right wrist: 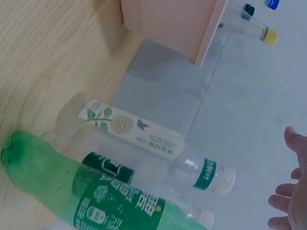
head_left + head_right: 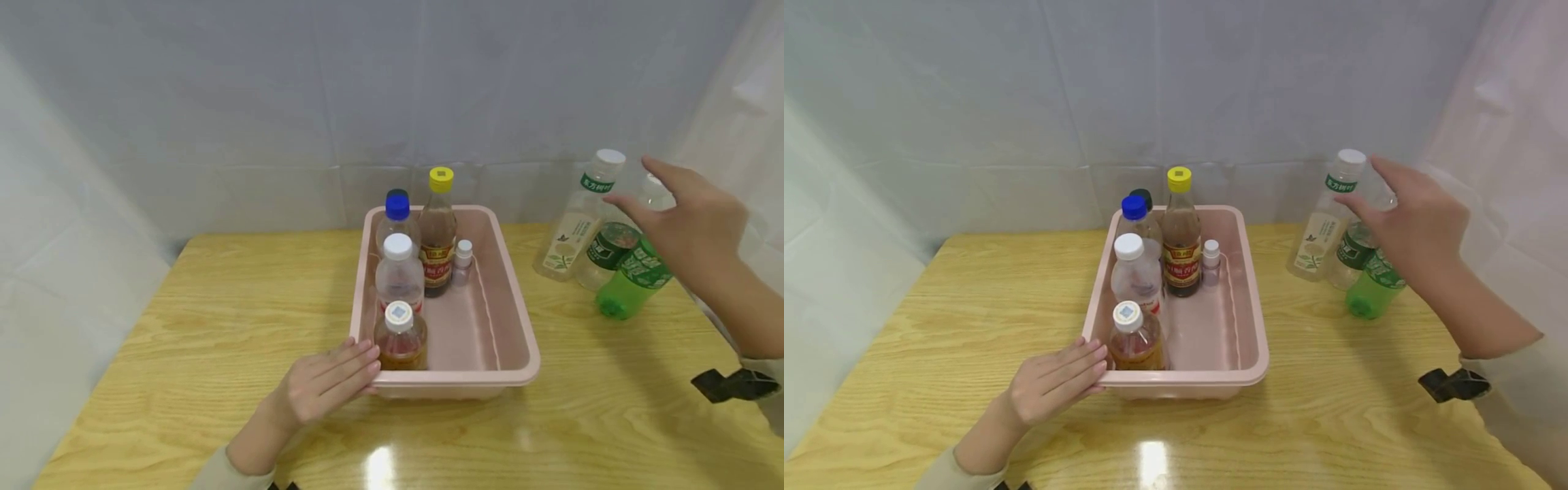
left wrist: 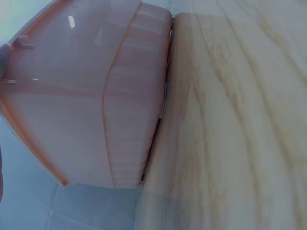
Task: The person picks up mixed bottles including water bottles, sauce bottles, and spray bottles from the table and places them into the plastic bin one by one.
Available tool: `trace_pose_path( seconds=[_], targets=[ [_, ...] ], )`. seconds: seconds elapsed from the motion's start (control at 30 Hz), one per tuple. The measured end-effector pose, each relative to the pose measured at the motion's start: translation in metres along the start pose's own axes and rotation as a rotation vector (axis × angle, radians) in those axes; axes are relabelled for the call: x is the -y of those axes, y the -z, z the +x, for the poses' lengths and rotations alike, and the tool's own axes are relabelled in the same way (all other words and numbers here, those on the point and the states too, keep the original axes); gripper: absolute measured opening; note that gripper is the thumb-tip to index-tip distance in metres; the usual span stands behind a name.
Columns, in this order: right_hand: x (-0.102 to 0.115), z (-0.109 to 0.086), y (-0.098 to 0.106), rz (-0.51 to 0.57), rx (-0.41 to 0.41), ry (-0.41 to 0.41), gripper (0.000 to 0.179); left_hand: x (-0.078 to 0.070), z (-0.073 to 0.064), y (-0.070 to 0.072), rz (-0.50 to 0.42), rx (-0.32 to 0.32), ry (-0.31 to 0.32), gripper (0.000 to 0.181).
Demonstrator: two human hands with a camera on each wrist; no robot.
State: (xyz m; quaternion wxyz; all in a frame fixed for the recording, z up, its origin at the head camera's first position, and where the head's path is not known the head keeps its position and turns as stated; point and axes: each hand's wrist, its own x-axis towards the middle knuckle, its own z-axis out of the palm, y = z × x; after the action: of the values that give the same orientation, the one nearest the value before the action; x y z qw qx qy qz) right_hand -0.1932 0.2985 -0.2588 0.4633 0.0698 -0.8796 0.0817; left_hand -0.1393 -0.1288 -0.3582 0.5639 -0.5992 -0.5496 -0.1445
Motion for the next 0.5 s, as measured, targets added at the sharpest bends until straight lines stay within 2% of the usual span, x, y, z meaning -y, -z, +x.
trace_pose_path(
  seconds=[0.3,0.43,0.5],
  targets=[
    [-0.024,-0.005,0.005,-0.092,0.065,-0.08,0.102,0.001,0.001,-0.001,0.007,-0.008,0.002,0.017],
    [-0.034,-0.007,0.007,-0.067,0.099,-0.137,0.08,0.0,0.001,-0.001,0.007,-0.012,0.002,0.017],
    [-0.038,-0.009,0.008,-0.05,0.132,-0.191,0.068,0.001,0.001,-0.001,0.008,-0.013,0.0,0.017]
  ],
)
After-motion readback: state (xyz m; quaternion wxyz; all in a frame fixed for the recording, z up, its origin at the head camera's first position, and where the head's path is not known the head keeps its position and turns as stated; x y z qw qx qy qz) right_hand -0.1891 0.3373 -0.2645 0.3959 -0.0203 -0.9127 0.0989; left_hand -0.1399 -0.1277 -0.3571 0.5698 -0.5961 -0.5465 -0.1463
